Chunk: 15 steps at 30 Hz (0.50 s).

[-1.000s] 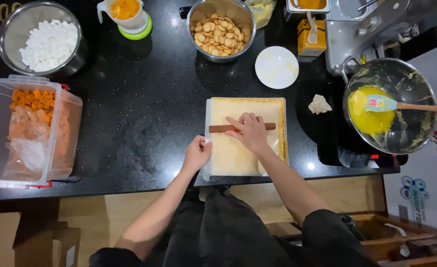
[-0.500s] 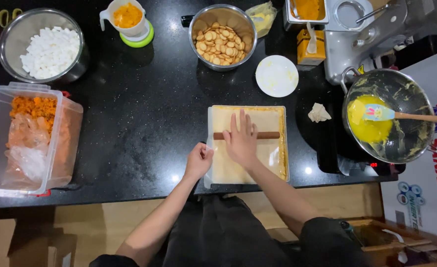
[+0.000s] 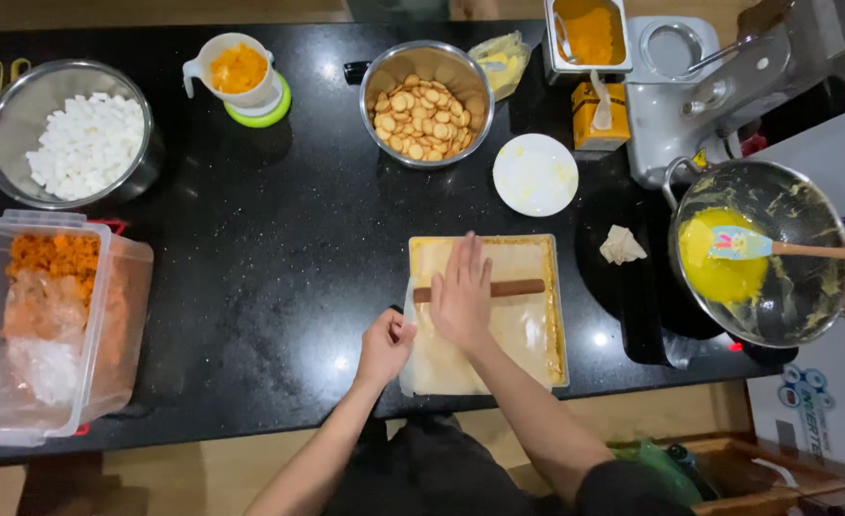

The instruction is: The person flattens a yellow dough mixture on a baking sheet using a rolling pin. They then remove the plastic wrap and wipe their hands with a paper towel.

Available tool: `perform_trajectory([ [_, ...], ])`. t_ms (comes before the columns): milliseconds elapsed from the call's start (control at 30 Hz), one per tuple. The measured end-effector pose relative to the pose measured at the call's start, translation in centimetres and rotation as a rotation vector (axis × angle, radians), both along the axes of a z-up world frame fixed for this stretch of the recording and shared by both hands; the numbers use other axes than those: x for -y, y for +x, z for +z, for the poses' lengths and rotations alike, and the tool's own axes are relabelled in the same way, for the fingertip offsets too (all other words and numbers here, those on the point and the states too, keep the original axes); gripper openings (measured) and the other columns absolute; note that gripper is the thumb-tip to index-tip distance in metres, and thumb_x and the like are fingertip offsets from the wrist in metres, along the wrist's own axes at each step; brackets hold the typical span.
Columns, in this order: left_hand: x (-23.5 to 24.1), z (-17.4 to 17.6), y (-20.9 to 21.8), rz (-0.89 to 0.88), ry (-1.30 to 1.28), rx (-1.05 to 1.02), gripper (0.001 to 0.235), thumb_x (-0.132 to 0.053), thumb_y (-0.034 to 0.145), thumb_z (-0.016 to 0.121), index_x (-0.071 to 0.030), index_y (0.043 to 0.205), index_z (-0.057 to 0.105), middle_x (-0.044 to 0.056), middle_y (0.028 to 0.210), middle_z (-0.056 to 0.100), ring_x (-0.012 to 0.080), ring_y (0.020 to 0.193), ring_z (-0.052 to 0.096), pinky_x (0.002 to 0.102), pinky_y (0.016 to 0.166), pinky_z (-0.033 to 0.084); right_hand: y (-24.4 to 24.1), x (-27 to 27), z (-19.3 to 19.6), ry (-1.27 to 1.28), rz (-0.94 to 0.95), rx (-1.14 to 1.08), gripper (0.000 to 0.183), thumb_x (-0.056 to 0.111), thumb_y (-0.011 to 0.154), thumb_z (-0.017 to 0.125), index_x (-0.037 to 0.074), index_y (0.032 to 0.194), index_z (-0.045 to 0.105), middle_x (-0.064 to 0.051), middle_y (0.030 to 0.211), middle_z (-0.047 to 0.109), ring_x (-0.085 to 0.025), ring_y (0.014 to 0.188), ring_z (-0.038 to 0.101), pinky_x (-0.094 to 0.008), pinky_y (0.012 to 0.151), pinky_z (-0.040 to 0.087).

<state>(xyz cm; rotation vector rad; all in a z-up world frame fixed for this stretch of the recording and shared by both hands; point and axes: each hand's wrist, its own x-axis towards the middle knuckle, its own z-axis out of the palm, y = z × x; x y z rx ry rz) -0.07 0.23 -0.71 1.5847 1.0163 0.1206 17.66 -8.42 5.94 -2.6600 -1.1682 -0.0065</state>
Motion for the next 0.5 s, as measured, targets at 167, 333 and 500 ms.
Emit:
perform_trajectory([
  [167,-0.2,1.8,0.3,-0.012,-0.014,0.0,0.014,-0.021,0.1,0.085,-0.01,0.106,0.079,0.01,0.083,0.074,0.026,0.074,0.073,0.04,0.07,0.06,-1.2,3.0,-3.5,0.06,-0.01,-0.096,0.068,0.049,0.117,0.05,0.009,0.172,0.042,-0.015,0.181,0.031,-0.036,0.167,0.031,-0.06,0.135,0.025],
  [333,-0.6,7.2,1.0,-0.027,-0.023,-0.021,0.024,-0.034,0.104,0.082,-0.012,0.114,0.077,0.009,0.085,0.078,0.0272,0.078,0.076,0.043,0.074,0.061,-0.2,3.9,-8.7,0.111,-0.009,0.014,0.039,0.074,0.104,0.068,0.036,0.114,0.07,0.01,0.11,0.056,-0.02,0.116,0.059,-0.05,0.113,0.042],
  [500,-2.2,6.8,2.8,-0.132,0.134,-0.011,0.024,-0.03,0.112,0.069,-0.008,0.103,0.075,0.017,0.085,0.077,0.0416,0.082,0.079,0.052,0.075,0.061,1.9,2.6,-8.7,0.158,-0.145,0.105,0.036,0.068,0.105,0.072,0.032,0.103,0.067,0.005,0.102,0.059,-0.024,0.106,0.061,-0.051,0.1,0.047],
])
